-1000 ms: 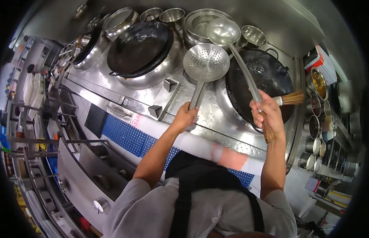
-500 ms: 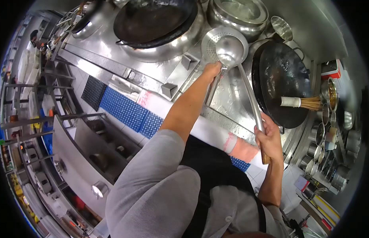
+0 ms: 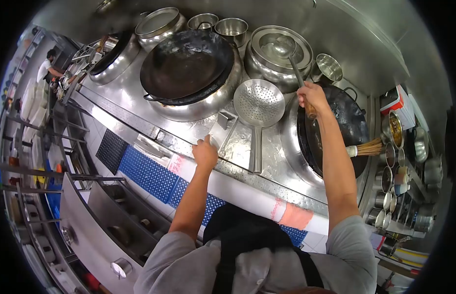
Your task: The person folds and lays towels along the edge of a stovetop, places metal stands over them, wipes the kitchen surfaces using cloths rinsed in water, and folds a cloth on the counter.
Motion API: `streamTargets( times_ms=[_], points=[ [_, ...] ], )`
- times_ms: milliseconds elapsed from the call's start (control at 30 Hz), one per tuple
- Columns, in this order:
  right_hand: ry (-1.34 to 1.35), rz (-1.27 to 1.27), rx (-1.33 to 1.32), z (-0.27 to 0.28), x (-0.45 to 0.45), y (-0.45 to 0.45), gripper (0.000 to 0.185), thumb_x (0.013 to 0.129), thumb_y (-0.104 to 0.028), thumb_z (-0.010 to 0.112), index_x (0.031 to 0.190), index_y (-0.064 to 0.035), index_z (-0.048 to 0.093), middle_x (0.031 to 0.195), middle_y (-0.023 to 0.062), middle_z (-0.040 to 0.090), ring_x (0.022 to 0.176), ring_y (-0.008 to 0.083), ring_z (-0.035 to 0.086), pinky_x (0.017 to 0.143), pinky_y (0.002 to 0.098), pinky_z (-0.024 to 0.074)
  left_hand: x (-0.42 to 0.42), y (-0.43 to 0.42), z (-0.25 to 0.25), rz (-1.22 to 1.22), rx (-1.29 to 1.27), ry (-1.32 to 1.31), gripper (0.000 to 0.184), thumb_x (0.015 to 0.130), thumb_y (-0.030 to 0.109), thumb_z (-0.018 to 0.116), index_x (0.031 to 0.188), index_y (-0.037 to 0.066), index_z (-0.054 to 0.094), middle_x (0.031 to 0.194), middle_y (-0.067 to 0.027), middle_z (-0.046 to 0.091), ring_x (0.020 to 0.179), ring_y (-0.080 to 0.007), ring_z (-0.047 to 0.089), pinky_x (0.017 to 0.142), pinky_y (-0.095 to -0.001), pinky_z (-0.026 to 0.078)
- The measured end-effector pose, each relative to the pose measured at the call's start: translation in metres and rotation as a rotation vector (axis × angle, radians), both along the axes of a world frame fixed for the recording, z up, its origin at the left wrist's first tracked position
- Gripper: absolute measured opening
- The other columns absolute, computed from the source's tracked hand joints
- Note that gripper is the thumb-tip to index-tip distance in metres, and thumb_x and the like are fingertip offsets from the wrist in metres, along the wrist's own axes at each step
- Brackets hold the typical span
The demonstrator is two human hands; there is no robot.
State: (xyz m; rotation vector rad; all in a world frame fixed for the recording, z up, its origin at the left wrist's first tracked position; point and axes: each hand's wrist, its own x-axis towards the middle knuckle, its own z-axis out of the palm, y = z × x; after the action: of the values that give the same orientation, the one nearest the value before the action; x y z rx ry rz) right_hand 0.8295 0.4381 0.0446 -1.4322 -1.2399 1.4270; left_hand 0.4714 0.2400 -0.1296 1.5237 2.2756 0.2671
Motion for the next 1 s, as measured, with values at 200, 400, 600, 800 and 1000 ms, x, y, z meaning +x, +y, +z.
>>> streamTargets(
  times_ms=[200,400,600,800,1000],
  points=[
    [0.467,0.012,-0.097,0.031,-0.016,-0.056,0.006,0.095,-0.008,0.056,0.094,-0.0023,0.058,0.074,0.0032,0.056,0.055,0.0093,0.051,0.045,0.0248,0.0409,0.027,0.043,0.003,0.072,-0.159,-0.241,0.101,0.089,0.042,0.07,0.162,0.003,0.012,0.147,-0.0323,0.047,0.128,-0.0458,0.057,0.107,-0.0509,0.047],
    [0.637,0.096,-0.213,0.037,-0.025,-0.143,0.039,0.094,-0.008,0.054,0.131,0.0048,0.05,0.093,0.0068,0.058,0.057,0.0056,0.049,0.042,0.0209,0.0438,0.054,0.104,-0.006,0.166,-0.037,-0.255,0.102,0.086,0.057,0.071,0.157,0.002,0.023,0.145,-0.0265,0.049,0.133,-0.0426,0.051,0.108,-0.0546,0.045],
    [0.463,-0.015,-0.369,0.022,-0.039,-0.231,0.065,0.087,-0.001,0.059,0.147,0.0065,0.035,0.088,0.0122,0.061,0.052,0.0111,0.051,0.042,0.0248,0.0416,0.061,0.141,0.001,0.48,-0.245,-0.297,0.086,0.086,0.056,0.069,0.149,0.004,0.043,0.153,-0.0213,0.04,0.141,-0.0385,0.04,0.108,-0.0599,0.041],
    [0.108,0.02,-0.11,0.009,-0.02,-0.245,0.07,0.083,0.013,0.06,0.151,-0.0009,0.045,0.098,0.0087,0.065,0.057,0.0089,0.054,0.05,0.025,0.0433,0.059,0.186,-0.062,0.137,-0.313,-0.223,0.095,0.082,0.042,0.073,0.158,0.004,0.03,0.159,-0.0256,0.033,0.146,-0.0437,0.036,0.116,-0.0621,0.033],
    [-0.388,-0.263,0.402,0.04,0.025,-0.09,0.067,0.083,0.001,0.06,0.149,0.0021,0.049,0.107,0.0109,0.069,0.086,0.0149,0.065,0.076,0.0294,0.0525,0.049,0.07,-0.015,-0.065,-0.148,-0.234,0.129,0.064,0.046,0.091,0.158,-0.003,0.018,0.153,-0.0314,0.04,0.144,-0.046,0.038,0.12,-0.0482,0.034]
  ],
)
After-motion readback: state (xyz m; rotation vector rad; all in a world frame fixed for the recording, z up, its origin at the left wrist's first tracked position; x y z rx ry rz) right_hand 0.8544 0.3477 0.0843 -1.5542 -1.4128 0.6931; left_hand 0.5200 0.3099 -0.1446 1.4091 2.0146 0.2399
